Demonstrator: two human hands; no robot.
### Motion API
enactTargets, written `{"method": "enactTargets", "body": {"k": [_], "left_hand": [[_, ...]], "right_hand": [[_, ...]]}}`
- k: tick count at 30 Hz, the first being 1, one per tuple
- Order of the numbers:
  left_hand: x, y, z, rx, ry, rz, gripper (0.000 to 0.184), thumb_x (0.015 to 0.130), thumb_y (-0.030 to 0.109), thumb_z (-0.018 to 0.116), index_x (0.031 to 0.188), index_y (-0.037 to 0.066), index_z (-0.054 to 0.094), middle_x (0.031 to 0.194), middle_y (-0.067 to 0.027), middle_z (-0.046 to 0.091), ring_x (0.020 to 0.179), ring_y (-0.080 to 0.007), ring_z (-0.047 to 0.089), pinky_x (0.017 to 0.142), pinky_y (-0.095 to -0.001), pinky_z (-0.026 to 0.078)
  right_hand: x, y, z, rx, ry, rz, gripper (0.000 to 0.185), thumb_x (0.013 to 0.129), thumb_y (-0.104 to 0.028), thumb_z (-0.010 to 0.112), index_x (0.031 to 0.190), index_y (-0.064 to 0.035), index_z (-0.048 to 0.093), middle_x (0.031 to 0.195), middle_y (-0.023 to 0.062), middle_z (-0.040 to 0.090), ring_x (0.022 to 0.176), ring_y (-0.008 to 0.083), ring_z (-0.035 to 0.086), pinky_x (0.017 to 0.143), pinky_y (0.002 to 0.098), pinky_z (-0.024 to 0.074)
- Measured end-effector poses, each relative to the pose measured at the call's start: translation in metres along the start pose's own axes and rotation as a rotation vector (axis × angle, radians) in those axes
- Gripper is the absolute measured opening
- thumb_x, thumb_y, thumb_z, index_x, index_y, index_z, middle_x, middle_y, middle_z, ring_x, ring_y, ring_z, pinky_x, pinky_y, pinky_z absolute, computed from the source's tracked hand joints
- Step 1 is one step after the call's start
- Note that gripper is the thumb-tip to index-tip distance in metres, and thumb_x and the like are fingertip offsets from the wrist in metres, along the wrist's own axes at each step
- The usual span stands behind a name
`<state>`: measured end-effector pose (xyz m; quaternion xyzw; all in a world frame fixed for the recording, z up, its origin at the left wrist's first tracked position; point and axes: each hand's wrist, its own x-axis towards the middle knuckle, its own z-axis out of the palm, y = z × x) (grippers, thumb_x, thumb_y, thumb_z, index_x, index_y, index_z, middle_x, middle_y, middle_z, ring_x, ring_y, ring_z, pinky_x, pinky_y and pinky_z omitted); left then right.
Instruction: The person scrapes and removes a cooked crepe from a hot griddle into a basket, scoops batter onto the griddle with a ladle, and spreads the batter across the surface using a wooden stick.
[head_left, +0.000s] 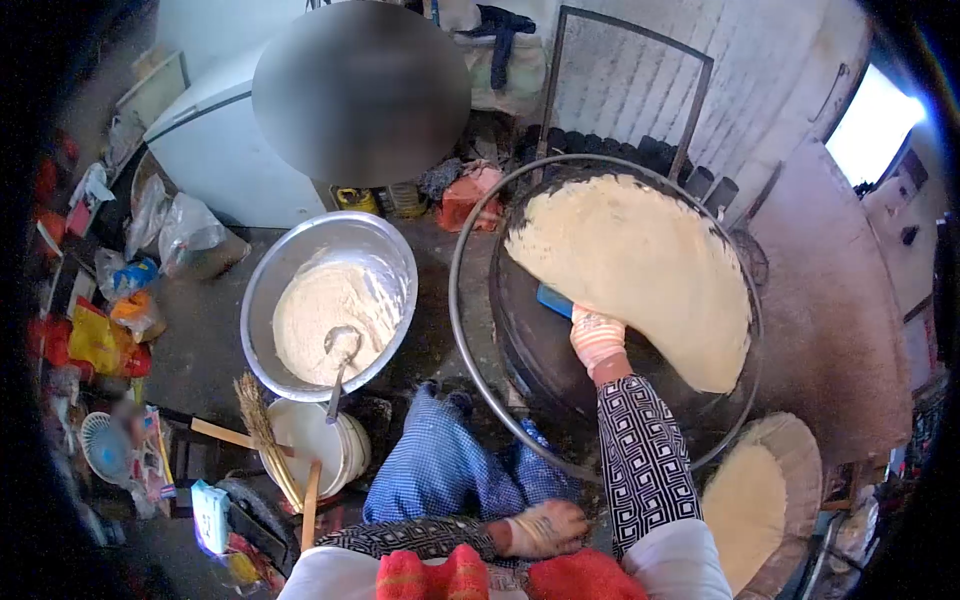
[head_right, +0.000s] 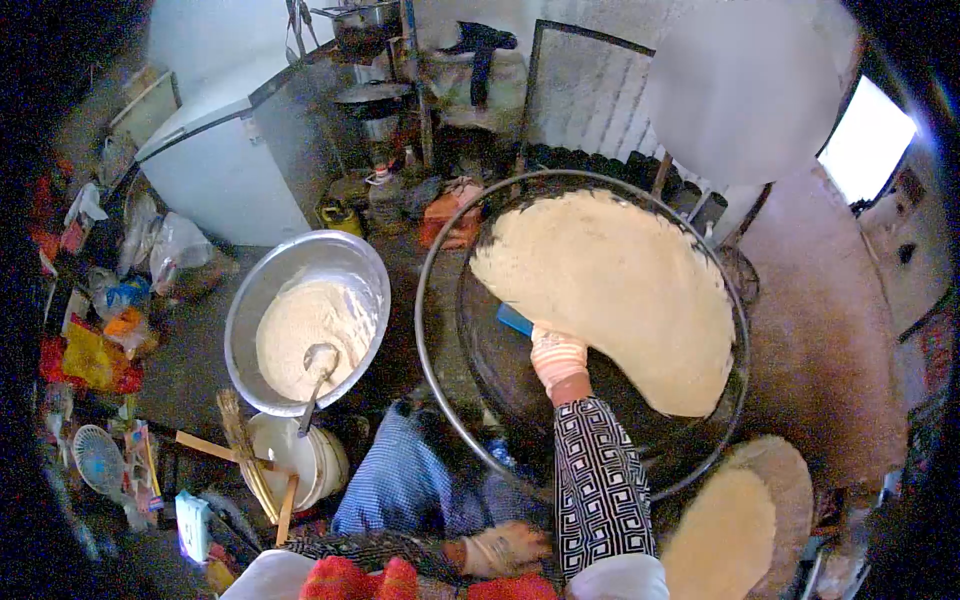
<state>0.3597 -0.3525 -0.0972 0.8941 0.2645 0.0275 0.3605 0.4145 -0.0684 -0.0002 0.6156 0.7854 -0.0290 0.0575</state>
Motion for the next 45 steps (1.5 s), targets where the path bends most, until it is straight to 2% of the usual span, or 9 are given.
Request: {"method": "enactTargets", "body": {"k": [9, 12, 15, 18, 27, 32, 37, 41, 45], "left_hand": [[-0.067, -0.033, -0.003, -0.008, 0.346, -0.125, 0.035, 0.095, 0.032, 0.054, 0.117, 0.006, 0.059, 0.121, -0.0127, 0.058, 0.112, -0.0328, 0.054, 0.097, -0.0439, 0.041], [-0.068, -0.033, -0.012, 0.006, 0.375, -0.093, 0.034, 0.094, 0.031, 0.055, 0.115, 0.005, 0.061, 0.118, -0.0137, 0.06, 0.112, -0.0329, 0.055, 0.097, -0.0441, 0.043], [-0.066, -0.024, -0.044, 0.011, 0.485, -0.022, 0.026, 0.086, 0.019, 0.067, 0.106, 0.003, 0.063, 0.11, -0.0158, 0.063, 0.103, -0.0348, 0.059, 0.092, -0.0445, 0.047], [-0.066, -0.023, -0.046, 0.014, 0.538, -0.023, 0.029, 0.086, 0.013, 0.064, 0.113, 0.002, 0.059, 0.114, -0.0187, 0.059, 0.104, -0.0395, 0.057, 0.093, -0.0476, 0.046], [-0.126, -0.141, -0.14, 0.428, 0.87, -0.152, 0.035, 0.089, 0.014, 0.06, 0.12, 0.0, 0.054, 0.119, -0.0207, 0.056, 0.105, -0.0428, 0.054, 0.094, -0.051, 0.044], [-0.112, -0.17, -0.179, 0.76, 0.418, -0.25, 0.047, 0.084, 0.031, 0.061, 0.121, 0.002, 0.055, 0.13, -0.0231, 0.046, 0.132, -0.0443, 0.034, 0.114, -0.0611, 0.015], [-0.053, -0.097, -0.089, 0.717, 0.289, -0.296, 0.042, 0.066, 0.048, 0.07, 0.077, 0.008, 0.062, 0.085, -0.0149, 0.056, 0.099, -0.036, 0.054, 0.101, -0.0562, 0.031], [-0.007, -0.104, 0.114, 1.106, 0.407, -0.77, 0.05, 0.082, 0.047, 0.058, 0.118, 0.013, 0.052, 0.118, -0.011, 0.055, 0.116, -0.025, 0.05, 0.108, -0.0439, 0.031], [-0.003, -0.057, 0.139, -0.464, 0.495, -0.31, 0.063, 0.086, 0.046, 0.054, 0.139, 0.014, 0.047, 0.142, -0.0097, 0.049, 0.13, -0.0247, 0.045, 0.111, -0.0479, 0.027]], "right_hand": [[-0.002, 0.009, 0.019, 0.195, 0.076, 0.0, 0.029, 0.096, -0.017, 0.042, 0.117, -0.0048, 0.057, 0.12, 0.0246, 0.062, 0.112, 0.0343, 0.061, 0.096, 0.0459, 0.0469], [0.03, 0.021, 0.123, -1.058, 1.247, 0.092, 0.022, 0.098, -0.023, 0.048, 0.098, -0.0048, 0.06, 0.081, 0.0114, 0.06, 0.077, 0.0247, 0.062, 0.073, 0.0359, 0.0529], [0.008, 0.023, 0.074, 0.724, 0.531, -0.238, 0.027, 0.098, -0.026, 0.045, 0.098, -0.0052, 0.063, 0.09, 0.009, 0.067, 0.08, 0.0232, 0.063, 0.078, 0.0346, 0.0549], [0.019, 0.021, 0.086, 0.542, 0.441, -0.423, 0.039, 0.092, -0.02, 0.05, 0.119, 0.0092, 0.052, 0.1, 0.0312, 0.064, 0.099, 0.0341, 0.066, 0.084, 0.0444, 0.0523], [0.011, 0.006, 0.039, 0.123, 0.213, -0.166, 0.027, 0.091, -0.013, 0.049, 0.111, -0.0014, 0.062, 0.105, 0.0146, 0.071, 0.096, 0.027, 0.069, 0.076, 0.0418, 0.0551], [-0.002, 0.006, 0.014, 0.068, 0.105, -0.145, 0.021, 0.09, -0.013, 0.052, 0.105, -0.0077, 0.066, 0.097, 0.0103, 0.073, 0.089, 0.0259, 0.071, 0.069, 0.0449, 0.0556], [0.005, 0.011, 0.04, -0.007, 0.213, -0.16, 0.025, 0.089, -0.012, 0.052, 0.11, -0.0048, 0.064, 0.104, 0.0139, 0.071, 0.097, 0.0264, 0.07, 0.076, 0.0427, 0.0552], [0.012, 0.01, 0.038, 0.063, 0.222, -0.16, 0.032, 0.09, -0.014, 0.049, 0.119, -0.0035, 0.058, 0.114, 0.0144, 0.068, 0.103, 0.0309, 0.067, 0.089, 0.0414, 0.0517], [0.006, 0.021, 0.052, 0.16, 0.452, -0.15, 0.035, 0.091, -0.017, 0.044, 0.117, -0.0025, 0.063, 0.115, 0.0187, 0.067, 0.107, 0.0331, 0.064, 0.094, 0.0471, 0.0494]]}}
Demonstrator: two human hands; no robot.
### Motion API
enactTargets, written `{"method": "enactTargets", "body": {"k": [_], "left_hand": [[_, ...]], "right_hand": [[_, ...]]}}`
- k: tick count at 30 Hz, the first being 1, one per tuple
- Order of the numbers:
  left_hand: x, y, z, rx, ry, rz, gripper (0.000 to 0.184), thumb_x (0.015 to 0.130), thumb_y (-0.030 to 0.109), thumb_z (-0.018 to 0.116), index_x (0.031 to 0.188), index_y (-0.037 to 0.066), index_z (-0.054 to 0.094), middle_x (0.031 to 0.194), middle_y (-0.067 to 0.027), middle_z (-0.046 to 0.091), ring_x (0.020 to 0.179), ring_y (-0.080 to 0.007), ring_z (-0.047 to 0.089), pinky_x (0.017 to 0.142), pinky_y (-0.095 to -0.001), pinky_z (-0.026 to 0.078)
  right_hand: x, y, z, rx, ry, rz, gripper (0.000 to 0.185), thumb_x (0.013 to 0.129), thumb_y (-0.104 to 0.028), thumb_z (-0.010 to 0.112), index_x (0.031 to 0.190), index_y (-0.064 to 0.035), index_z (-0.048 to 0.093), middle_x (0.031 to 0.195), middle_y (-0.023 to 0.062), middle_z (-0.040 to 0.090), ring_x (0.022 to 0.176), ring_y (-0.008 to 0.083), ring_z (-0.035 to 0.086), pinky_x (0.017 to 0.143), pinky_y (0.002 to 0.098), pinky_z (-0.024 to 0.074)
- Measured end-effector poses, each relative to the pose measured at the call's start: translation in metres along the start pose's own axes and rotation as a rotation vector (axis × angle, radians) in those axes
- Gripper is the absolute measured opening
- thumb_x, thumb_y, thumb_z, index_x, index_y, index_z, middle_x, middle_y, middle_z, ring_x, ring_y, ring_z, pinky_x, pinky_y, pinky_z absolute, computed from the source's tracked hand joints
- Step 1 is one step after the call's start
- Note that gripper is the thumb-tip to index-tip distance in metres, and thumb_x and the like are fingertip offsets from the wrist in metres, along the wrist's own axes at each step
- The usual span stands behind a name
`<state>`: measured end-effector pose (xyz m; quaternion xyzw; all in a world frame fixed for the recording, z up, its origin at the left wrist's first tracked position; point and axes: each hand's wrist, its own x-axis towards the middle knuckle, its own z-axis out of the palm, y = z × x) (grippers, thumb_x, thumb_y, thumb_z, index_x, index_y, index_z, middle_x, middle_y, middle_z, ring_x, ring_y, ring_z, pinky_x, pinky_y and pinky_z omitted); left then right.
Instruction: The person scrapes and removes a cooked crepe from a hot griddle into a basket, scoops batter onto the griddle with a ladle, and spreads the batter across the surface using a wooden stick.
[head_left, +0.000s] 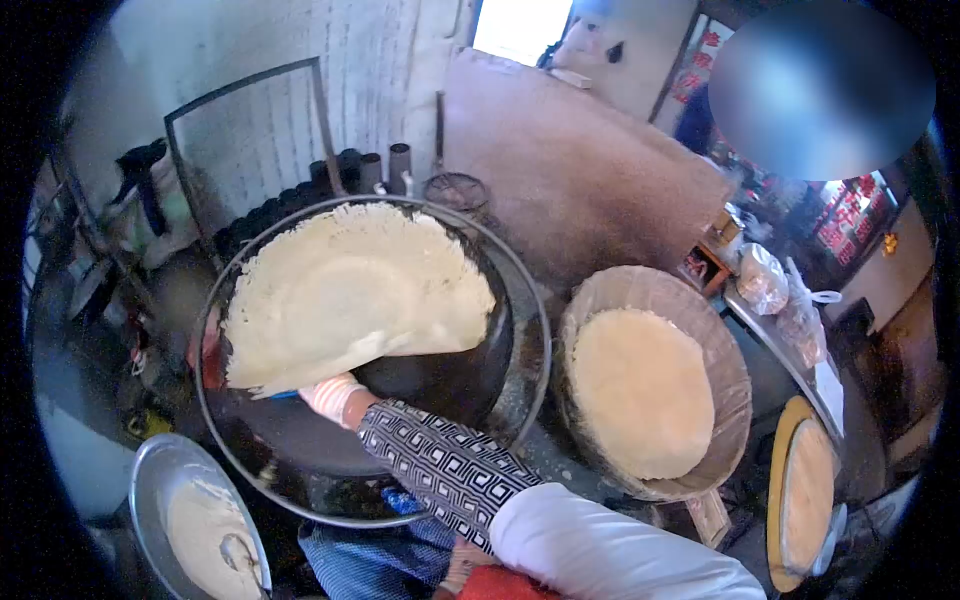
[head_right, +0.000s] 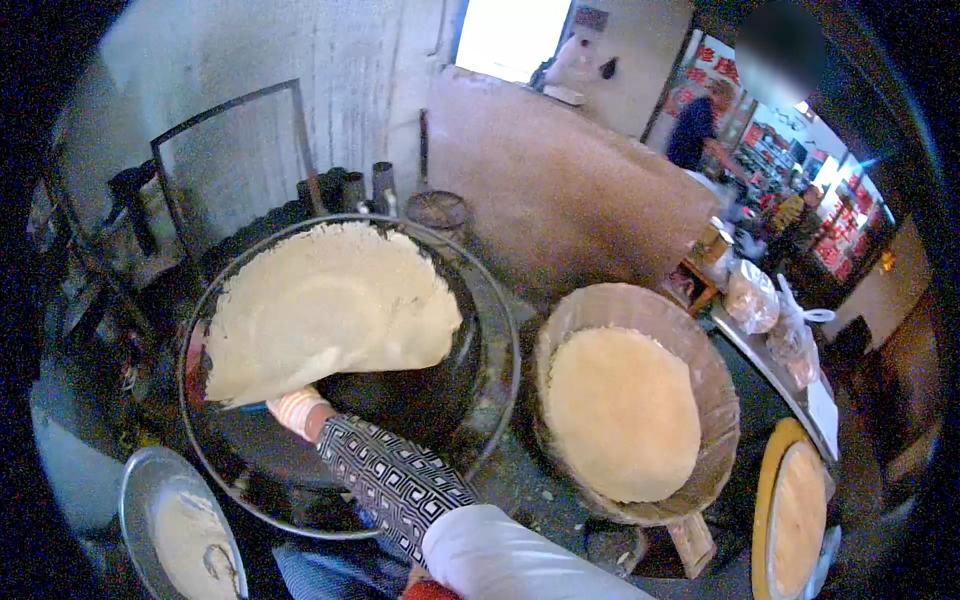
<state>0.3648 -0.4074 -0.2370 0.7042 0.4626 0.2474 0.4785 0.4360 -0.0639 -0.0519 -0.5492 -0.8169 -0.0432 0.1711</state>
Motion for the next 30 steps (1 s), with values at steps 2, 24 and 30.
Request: {"method": "enactTargets", "body": {"k": [2, 24, 30], "left_hand": [[0.01, 0.084, -0.092, 0.494, -0.256, 0.075, 0.05, 0.084, 0.04, 0.06, 0.125, 0.012, 0.055, 0.129, -0.0118, 0.053, 0.124, -0.0288, 0.046, 0.108, -0.0544, 0.025], [-0.09, 0.028, -0.146, 0.923, 0.184, -0.079, 0.05, 0.082, 0.046, 0.065, 0.119, 0.012, 0.061, 0.132, -0.0108, 0.051, 0.13, -0.0363, 0.035, 0.1, -0.073, 0.019], [-0.093, 0.041, -0.137, 0.907, 0.158, -0.095, 0.051, 0.08, 0.045, 0.068, 0.119, 0.013, 0.062, 0.132, -0.0094, 0.051, 0.13, -0.0359, 0.035, 0.1, -0.0726, 0.019]], "right_hand": [[-0.005, 0.001, -0.024, 0.01, -0.038, 0.047, 0.031, 0.089, -0.015, 0.045, 0.111, -0.0034, 0.065, 0.112, 0.0196, 0.067, 0.105, 0.0329, 0.064, 0.093, 0.0463, 0.0495], [-0.007, 0.053, 0.044, -0.072, 0.027, 0.243, 0.032, 0.092, -0.019, 0.047, 0.113, -0.0049, 0.066, 0.109, 0.0178, 0.069, 0.101, 0.0345, 0.066, 0.086, 0.0475, 0.0525], [-0.041, 0.077, 0.027, -0.076, -0.078, 0.213, 0.032, 0.092, -0.021, 0.047, 0.112, -0.006, 0.067, 0.108, 0.0186, 0.069, 0.101, 0.0335, 0.066, 0.085, 0.0469, 0.052]]}}
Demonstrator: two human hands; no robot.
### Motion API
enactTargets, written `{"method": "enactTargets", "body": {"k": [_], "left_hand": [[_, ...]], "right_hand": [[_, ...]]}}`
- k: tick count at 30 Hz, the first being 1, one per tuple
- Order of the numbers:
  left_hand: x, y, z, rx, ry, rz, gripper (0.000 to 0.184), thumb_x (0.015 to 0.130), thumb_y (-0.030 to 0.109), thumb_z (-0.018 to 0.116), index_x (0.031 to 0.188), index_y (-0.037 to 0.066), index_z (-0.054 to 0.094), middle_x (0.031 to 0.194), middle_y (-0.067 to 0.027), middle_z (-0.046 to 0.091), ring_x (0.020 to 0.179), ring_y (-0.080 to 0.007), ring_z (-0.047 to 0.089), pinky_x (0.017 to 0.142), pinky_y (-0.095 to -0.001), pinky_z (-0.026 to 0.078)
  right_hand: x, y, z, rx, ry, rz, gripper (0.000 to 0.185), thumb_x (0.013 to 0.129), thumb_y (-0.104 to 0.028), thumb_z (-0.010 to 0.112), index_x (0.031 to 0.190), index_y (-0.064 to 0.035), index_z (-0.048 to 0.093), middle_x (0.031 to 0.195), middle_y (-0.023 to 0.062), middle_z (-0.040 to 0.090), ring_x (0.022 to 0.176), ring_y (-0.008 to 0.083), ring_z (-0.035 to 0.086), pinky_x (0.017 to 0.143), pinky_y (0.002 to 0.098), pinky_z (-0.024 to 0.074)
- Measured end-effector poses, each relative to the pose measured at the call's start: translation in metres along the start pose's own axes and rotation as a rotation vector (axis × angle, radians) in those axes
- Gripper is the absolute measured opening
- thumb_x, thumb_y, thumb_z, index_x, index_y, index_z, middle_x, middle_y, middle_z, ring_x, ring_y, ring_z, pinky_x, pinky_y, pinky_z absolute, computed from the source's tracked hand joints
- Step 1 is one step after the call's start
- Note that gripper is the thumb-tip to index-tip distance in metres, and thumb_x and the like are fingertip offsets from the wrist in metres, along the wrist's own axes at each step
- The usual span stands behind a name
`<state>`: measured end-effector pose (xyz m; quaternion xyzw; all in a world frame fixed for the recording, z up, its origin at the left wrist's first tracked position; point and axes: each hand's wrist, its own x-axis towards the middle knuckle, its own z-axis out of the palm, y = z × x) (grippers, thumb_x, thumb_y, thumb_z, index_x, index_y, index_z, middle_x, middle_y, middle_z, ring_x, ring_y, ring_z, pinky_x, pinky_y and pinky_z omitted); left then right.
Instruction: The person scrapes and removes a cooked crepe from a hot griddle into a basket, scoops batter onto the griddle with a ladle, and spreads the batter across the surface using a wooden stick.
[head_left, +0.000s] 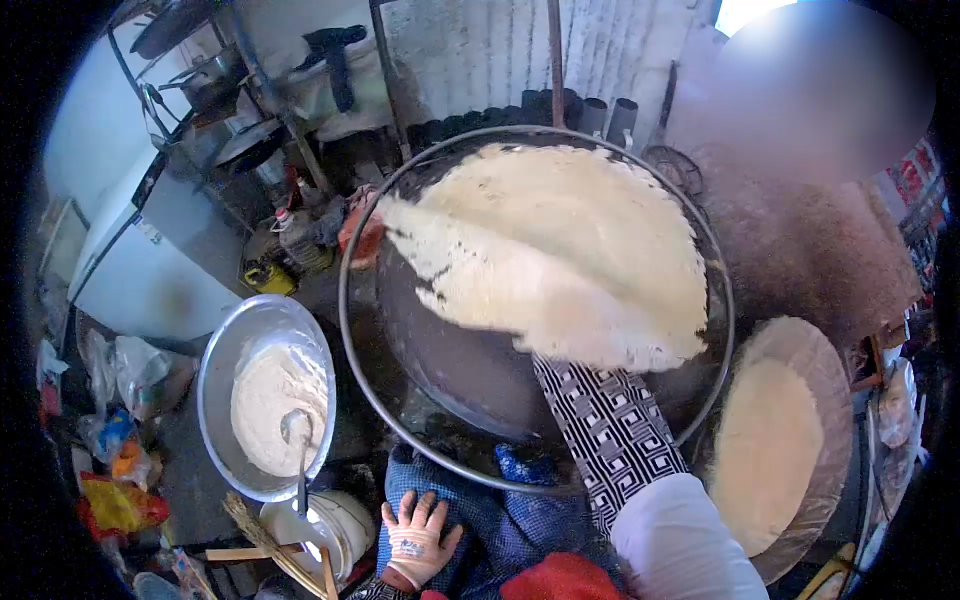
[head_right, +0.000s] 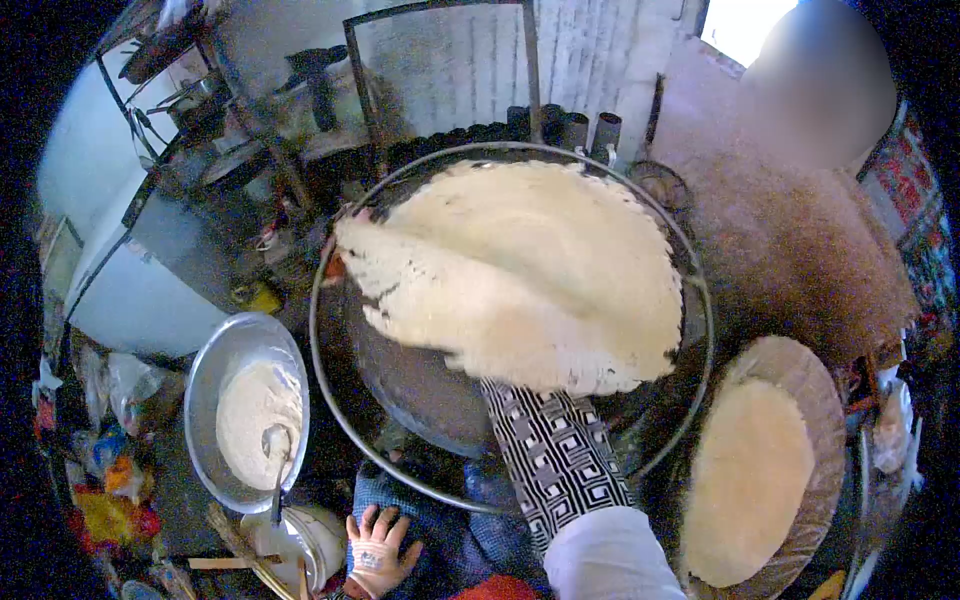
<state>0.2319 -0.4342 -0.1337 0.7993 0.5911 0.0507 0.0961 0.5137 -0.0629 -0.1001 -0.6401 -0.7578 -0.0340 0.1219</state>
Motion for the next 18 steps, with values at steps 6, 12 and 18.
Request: {"method": "enactTargets", "body": {"k": [6, 12, 18], "left_hand": [[-0.001, 0.016, -0.002, 0.011, -0.038, 0.027, 0.051, 0.08, 0.045, 0.068, 0.12, 0.014, 0.061, 0.131, -0.0079, 0.051, 0.13, -0.0359, 0.036, 0.101, -0.0729, 0.018], [-0.015, 0.022, -0.006, 0.002, -0.05, -0.013, 0.05, 0.082, 0.046, 0.065, 0.121, 0.015, 0.06, 0.133, -0.0071, 0.049, 0.132, -0.0353, 0.033, 0.102, -0.0728, 0.017], [-0.028, 0.02, 0.008, 0.046, 0.006, 0.027, 0.05, 0.081, 0.046, 0.066, 0.119, 0.013, 0.061, 0.132, -0.0104, 0.049, 0.131, -0.0374, 0.033, 0.104, -0.0685, 0.021]], "right_hand": [[-0.013, 0.042, 0.0, 0.007, -0.077, 0.017, 0.031, 0.092, -0.023, 0.048, 0.111, -0.007, 0.067, 0.107, 0.0193, 0.069, 0.101, 0.0326, 0.066, 0.085, 0.0464, 0.0516], [-0.044, 0.133, -0.025, 0.037, -0.286, 0.108, 0.031, 0.092, -0.025, 0.049, 0.11, -0.008, 0.068, 0.107, 0.0201, 0.069, 0.1, 0.0316, 0.066, 0.085, 0.0458, 0.0512], [-0.215, 0.229, -0.08, -0.201, -0.078, 0.625, 0.029, 0.09, -0.03, 0.054, 0.107, -0.0106, 0.066, 0.095, 0.0194, 0.069, 0.089, 0.0338, 0.067, 0.077, 0.0468, 0.0509]]}}
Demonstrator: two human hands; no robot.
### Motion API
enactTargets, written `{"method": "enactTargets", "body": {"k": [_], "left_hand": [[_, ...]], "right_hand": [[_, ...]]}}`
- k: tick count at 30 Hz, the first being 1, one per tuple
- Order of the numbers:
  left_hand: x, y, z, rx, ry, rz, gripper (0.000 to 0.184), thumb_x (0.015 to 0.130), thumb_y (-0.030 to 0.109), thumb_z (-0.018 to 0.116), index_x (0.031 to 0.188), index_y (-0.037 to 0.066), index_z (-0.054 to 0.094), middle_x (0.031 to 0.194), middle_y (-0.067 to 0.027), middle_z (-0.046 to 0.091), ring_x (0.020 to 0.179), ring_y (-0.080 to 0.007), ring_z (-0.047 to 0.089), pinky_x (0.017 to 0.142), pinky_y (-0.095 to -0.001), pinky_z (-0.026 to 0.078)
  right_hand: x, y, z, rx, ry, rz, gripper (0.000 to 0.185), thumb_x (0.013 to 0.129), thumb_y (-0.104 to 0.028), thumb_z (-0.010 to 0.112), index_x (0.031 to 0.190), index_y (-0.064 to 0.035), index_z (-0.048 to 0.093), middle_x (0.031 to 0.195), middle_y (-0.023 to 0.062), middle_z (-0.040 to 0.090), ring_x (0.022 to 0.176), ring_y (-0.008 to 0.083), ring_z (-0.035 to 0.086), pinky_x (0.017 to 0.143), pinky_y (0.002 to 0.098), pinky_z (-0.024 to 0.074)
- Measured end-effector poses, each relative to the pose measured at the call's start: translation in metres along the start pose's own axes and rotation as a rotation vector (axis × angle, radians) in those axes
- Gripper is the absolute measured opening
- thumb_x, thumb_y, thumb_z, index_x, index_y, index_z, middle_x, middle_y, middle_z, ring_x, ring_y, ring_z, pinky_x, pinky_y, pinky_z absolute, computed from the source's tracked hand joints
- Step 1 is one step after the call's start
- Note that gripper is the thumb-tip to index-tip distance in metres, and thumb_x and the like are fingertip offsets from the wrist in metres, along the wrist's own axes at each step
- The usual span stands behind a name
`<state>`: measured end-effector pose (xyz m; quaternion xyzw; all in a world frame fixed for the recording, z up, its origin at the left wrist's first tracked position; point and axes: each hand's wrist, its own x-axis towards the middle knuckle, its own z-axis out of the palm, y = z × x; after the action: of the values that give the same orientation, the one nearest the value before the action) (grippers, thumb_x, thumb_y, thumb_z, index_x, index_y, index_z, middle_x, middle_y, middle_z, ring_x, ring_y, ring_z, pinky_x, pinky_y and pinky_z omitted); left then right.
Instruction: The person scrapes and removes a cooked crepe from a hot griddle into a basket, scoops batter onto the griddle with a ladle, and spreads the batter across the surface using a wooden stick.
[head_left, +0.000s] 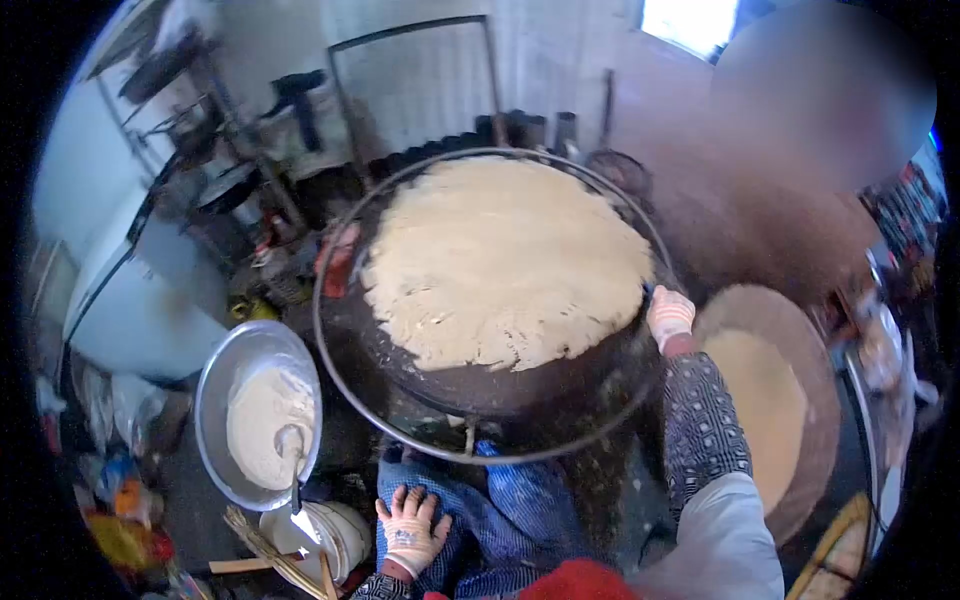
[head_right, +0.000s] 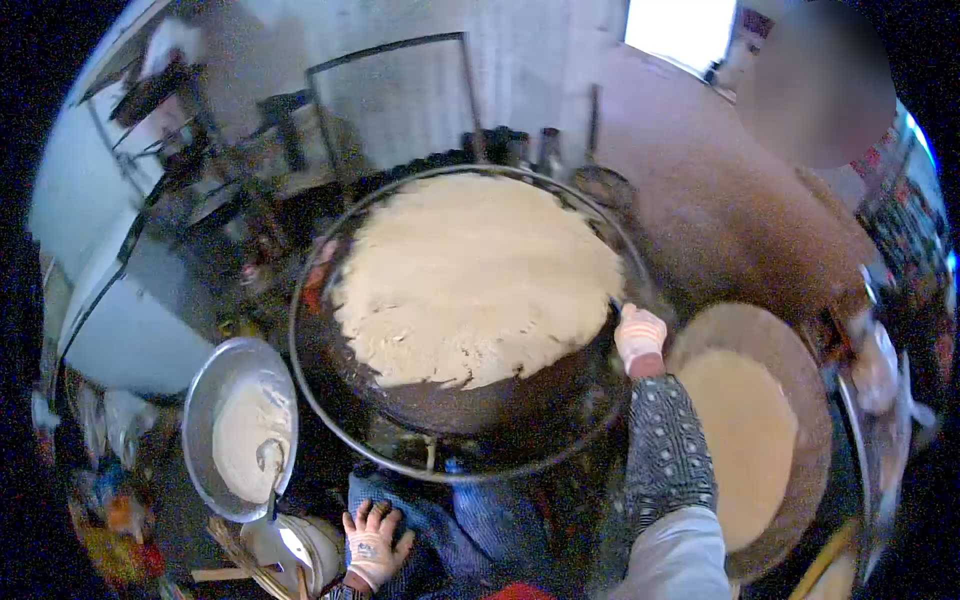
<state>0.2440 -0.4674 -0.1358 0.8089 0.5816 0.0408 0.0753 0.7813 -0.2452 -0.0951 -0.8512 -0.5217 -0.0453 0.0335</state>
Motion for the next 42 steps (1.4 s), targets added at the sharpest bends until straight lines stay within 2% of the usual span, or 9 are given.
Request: {"method": "enactTargets", "body": {"k": [3, 9, 13, 19, 23, 29, 36, 37, 42], "left_hand": [[-0.007, 0.003, 0.009, 0.002, -0.058, 0.012, 0.05, 0.082, 0.043, 0.065, 0.12, 0.012, 0.059, 0.136, -0.0109, 0.046, 0.135, -0.0368, 0.03, 0.107, -0.0684, 0.016], [-0.041, -0.001, 0.028, 0.123, 0.005, 0.022, 0.049, 0.08, 0.037, 0.067, 0.121, 0.012, 0.058, 0.137, -0.0108, 0.046, 0.137, -0.0378, 0.031, 0.106, -0.0659, 0.023], [-0.046, -0.021, 0.036, 0.115, -0.04, 0.077, 0.049, 0.082, 0.037, 0.066, 0.122, 0.011, 0.056, 0.138, -0.0106, 0.045, 0.137, -0.0378, 0.03, 0.105, -0.0672, 0.023], [-0.071, -0.031, 0.038, 0.122, -0.02, 0.156, 0.048, 0.085, 0.041, 0.063, 0.121, 0.01, 0.058, 0.138, -0.0107, 0.047, 0.137, -0.0351, 0.03, 0.105, -0.0656, 0.022], [-0.076, -0.038, 0.034, 0.102, 0.026, 0.177, 0.047, 0.087, 0.043, 0.061, 0.12, 0.011, 0.06, 0.137, -0.0105, 0.049, 0.136, -0.0343, 0.033, 0.107, -0.0627, 0.021], [-0.072, -0.035, 0.015, 0.086, -0.052, 0.087, 0.05, 0.089, 0.043, 0.058, 0.128, 0.012, 0.055, 0.14, -0.0102, 0.045, 0.136, -0.032, 0.032, 0.107, -0.0634, 0.02], [-0.027, -0.081, -0.024, -0.016, 0.369, 0.102, 0.062, 0.077, 0.019, 0.071, 0.13, 0.002, 0.045, 0.133, -0.0227, 0.046, 0.123, -0.0418, 0.045, 0.103, -0.0492, 0.038], [-0.015, -0.089, -0.036, -0.011, 0.399, 0.066, 0.063, 0.076, 0.016, 0.07, 0.131, 0.001, 0.044, 0.132, -0.023, 0.047, 0.122, -0.0428, 0.045, 0.103, -0.0497, 0.038], [0.053, -0.161, -0.071, 0.176, 0.452, -0.043, 0.063, 0.077, 0.009, 0.06, 0.136, 0.002, 0.039, 0.138, -0.0177, 0.043, 0.132, -0.037, 0.037, 0.109, -0.0496, 0.03]], "right_hand": [[-0.176, 0.075, 0.014, 0.035, 0.349, -0.003, 0.016, 0.09, -0.024, 0.059, 0.095, -0.009, 0.062, 0.082, 0.0155, 0.068, 0.073, 0.0339, 0.067, 0.065, 0.048, 0.0511], [-0.58, 0.104, 0.028, 0.543, -0.147, 0.34, 0.03, 0.088, -0.029, 0.064, 0.112, -0.0104, 0.065, 0.096, 0.0155, 0.069, 0.087, 0.036, 0.066, 0.076, 0.0461, 0.0511], [-0.698, 0.155, 0.082, 0.216, -0.338, 0.836, 0.032, 0.089, -0.033, 0.061, 0.111, -0.0085, 0.063, 0.081, 0.0195, 0.067, 0.077, 0.0395, 0.065, 0.068, 0.0499, 0.0503], [-0.681, 0.247, 0.06, 0.096, 0.209, 1.279, 0.048, 0.09, -0.038, 0.062, 0.13, -0.013, 0.056, 0.105, 0.0178, 0.067, 0.082, 0.0368, 0.066, 0.07, 0.0479, 0.0513], [-0.661, 0.278, 0.062, -0.165, -0.129, 1.193, 0.057, 0.096, -0.047, 0.05, 0.145, -0.0179, 0.041, 0.131, 0.0118, 0.055, 0.119, 0.0305, 0.053, 0.092, 0.0403, 0.0469], [-0.634, 0.27, 0.173, -0.308, -0.409, 1.229, 0.076, 0.092, -0.067, 0.037, 0.152, -0.0218, 0.026, 0.15, 0.0202, 0.036, 0.133, 0.036, 0.042, 0.098, 0.0595, 0.0382], [-0.662, 0.286, 0.145, -0.118, -0.036, 1.082, 0.056, 0.095, -0.043, 0.052, 0.119, 0.008, 0.055, 0.108, 0.028, 0.064, 0.098, 0.04, 0.063, 0.084, 0.0434, 0.0509], [-0.697, 0.323, 0.224, -0.05, 0.301, 0.948, 0.047, 0.095, -0.036, 0.053, 0.116, 0.0062, 0.057, 0.106, 0.0265, 0.064, 0.094, 0.0401, 0.062, 0.082, 0.0429, 0.0508], [-0.635, 0.194, 0.231, 0.746, 0.226, 0.615, 0.026, 0.092, -0.019, 0.059, 0.111, -0.0015, 0.061, 0.096, 0.0162, 0.066, 0.084, 0.0251, 0.062, 0.079, 0.0356, 0.05]]}}
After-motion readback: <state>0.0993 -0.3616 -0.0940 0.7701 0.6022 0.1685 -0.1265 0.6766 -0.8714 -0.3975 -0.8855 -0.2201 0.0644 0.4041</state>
